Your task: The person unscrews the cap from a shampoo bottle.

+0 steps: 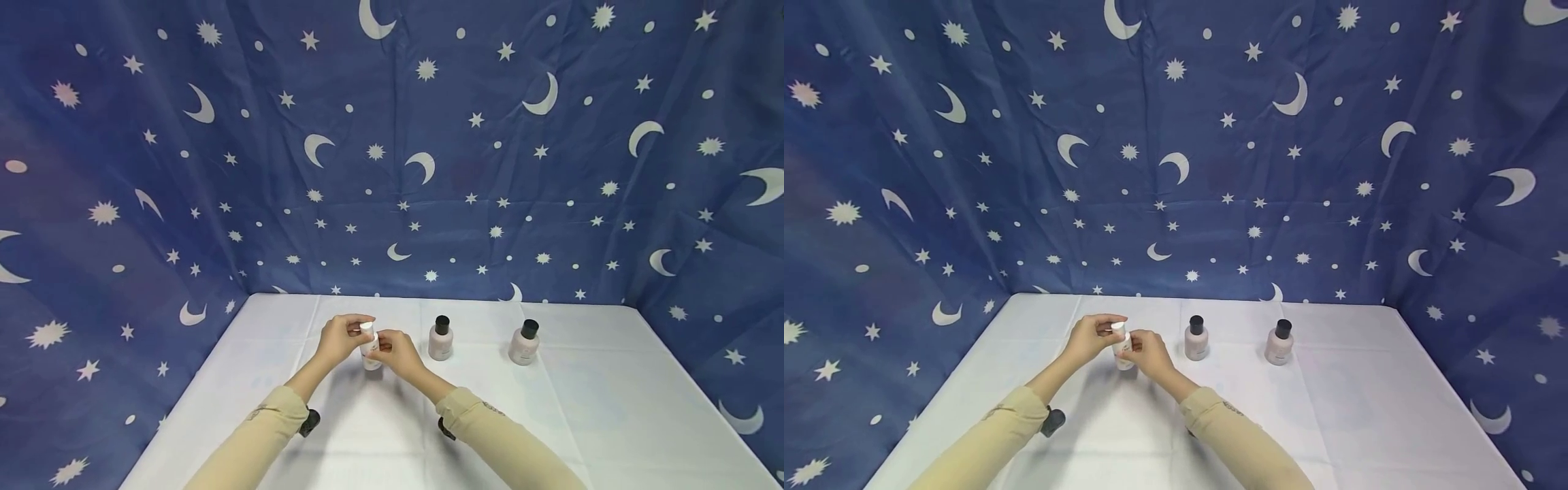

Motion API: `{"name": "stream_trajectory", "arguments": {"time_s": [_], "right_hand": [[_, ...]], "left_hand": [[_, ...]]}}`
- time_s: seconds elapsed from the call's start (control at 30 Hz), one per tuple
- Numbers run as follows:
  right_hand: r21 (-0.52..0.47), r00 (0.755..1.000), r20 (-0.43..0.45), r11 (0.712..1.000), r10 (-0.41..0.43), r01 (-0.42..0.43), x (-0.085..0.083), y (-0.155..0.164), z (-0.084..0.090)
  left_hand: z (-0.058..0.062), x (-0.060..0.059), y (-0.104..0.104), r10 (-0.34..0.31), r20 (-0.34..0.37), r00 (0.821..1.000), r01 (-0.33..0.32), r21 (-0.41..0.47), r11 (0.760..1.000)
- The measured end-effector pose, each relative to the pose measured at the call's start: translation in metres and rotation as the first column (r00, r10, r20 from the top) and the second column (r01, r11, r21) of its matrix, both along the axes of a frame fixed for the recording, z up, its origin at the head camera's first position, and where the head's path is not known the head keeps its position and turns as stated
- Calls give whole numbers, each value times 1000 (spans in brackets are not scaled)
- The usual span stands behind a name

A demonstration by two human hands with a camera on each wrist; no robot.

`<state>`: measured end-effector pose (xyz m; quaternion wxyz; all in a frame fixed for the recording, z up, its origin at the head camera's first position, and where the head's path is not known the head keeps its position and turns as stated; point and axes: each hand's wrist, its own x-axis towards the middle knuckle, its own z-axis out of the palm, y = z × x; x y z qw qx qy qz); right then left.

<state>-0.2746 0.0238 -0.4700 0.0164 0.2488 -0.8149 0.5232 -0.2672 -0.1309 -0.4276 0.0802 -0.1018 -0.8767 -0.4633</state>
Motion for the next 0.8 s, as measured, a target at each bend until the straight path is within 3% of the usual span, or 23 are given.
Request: {"name": "stream_trajectory", "arguments": {"time_s": [0.43,0.8], "right_hand": [[3,995,-4,995,99,-99,26,31,25],[28,991,-75,993,113,-112,41,65,42]], "left_hand": [[17,27,21,-3,-57,998,3,-2,1000],[37,43,45,-106,-99,989,109,28,994]]}}
